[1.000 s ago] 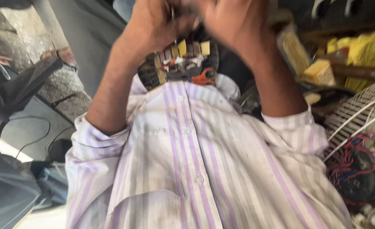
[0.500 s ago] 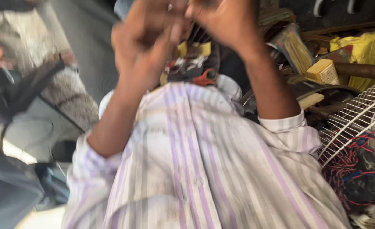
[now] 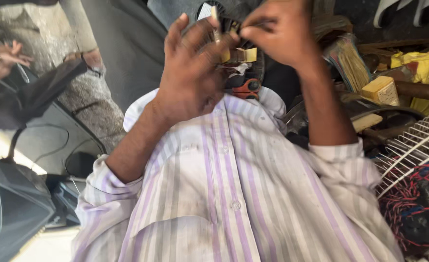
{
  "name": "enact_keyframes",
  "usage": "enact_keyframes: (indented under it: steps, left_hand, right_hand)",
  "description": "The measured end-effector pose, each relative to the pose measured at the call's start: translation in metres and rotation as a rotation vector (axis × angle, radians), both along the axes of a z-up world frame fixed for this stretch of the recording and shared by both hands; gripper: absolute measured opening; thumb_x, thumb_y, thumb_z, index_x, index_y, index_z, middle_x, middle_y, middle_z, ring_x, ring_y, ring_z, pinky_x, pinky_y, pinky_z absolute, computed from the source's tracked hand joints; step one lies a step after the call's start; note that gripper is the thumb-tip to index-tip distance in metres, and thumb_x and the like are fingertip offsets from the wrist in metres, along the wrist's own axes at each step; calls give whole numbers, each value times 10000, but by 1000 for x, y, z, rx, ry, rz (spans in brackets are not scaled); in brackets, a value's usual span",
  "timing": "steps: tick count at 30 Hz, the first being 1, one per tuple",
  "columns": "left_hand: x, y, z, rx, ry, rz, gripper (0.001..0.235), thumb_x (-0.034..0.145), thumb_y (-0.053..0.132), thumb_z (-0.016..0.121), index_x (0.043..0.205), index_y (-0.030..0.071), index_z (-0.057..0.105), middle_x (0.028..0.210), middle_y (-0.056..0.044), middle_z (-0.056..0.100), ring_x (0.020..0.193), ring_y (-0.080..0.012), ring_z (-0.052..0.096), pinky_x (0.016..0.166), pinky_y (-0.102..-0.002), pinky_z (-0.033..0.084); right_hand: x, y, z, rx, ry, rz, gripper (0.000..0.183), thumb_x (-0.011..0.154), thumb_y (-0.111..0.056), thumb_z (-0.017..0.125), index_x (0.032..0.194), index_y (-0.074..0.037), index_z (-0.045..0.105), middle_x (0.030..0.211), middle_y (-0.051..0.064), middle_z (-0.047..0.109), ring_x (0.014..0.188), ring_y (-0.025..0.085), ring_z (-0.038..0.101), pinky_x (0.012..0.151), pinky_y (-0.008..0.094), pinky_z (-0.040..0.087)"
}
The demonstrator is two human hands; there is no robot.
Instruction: The person sits on the ground and winds copper wire around the slots of a motor stator. They use their hands to pull the wire from a spool and wrap it tightly around the stator core, occasionally adjusting the wire or the stator to ensure proper placement.
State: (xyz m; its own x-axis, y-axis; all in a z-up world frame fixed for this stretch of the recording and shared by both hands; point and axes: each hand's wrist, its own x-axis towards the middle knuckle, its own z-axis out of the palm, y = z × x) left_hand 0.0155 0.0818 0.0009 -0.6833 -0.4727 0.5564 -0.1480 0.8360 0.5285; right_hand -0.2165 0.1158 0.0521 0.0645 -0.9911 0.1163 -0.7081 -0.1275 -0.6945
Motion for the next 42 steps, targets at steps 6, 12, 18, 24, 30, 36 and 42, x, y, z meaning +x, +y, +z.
enact_keyframes:
  steps: [6,12,18,24,30,36,42]
  left_hand:
    - [-46,-60,27,618,-100,49,238,917,228,909,832,67,756,707,-54,702,564,-176,634,547,-344,484]
    - [-11,-69,0,853,26,-130,115,880,65,832,947,32,745,869,-96,729,734,-230,660,687,-382,532]
    - [10,-3,12,-256,-42,39,218,761,112,835,973,83,795,1257,-22,591,1075,-221,669,890,-480,535]
    - [-48,-58,31,950,-139,143,231,908,237,904,938,56,763,887,-90,754,774,-189,690,717,-338,539]
    - [-9,-80,22,934,-119,-153,117,910,115,816,1019,83,788,1023,-114,721,906,-184,676,808,-340,531]
    - [9,10,2,-156,-130,-91,294,845,151,803,1118,42,792,1488,-93,522,1402,-276,441,1118,-510,406]
    - [7,12,-2,114,27,-16,141,1015,149,811,1131,81,769,1577,-148,477,1487,-405,380,1201,-626,376]
  right_hand:
    - [-16,27,-56,-149,245,88,168,934,-160,862,906,-41,747,787,88,666,695,230,638,635,373,487]
    - [33,24,65,153,114,330,164,878,-193,870,864,-84,748,734,59,629,692,204,637,648,391,494]
    - [4,0,22,18,69,62,81,914,-90,857,932,-58,784,787,62,679,766,226,665,706,359,496]
    - [-15,25,-76,-62,72,162,120,887,-122,790,854,-33,717,852,80,703,772,235,698,702,370,530]
    - [19,28,44,256,214,477,145,878,-161,832,800,-79,742,691,71,653,611,173,646,574,350,494]
    - [-16,0,11,120,133,58,93,919,-112,899,972,-83,828,715,60,652,610,160,596,564,344,442]
    - [-46,9,-110,239,-288,-11,92,929,-88,859,997,-55,806,840,35,729,696,62,617,596,252,468]
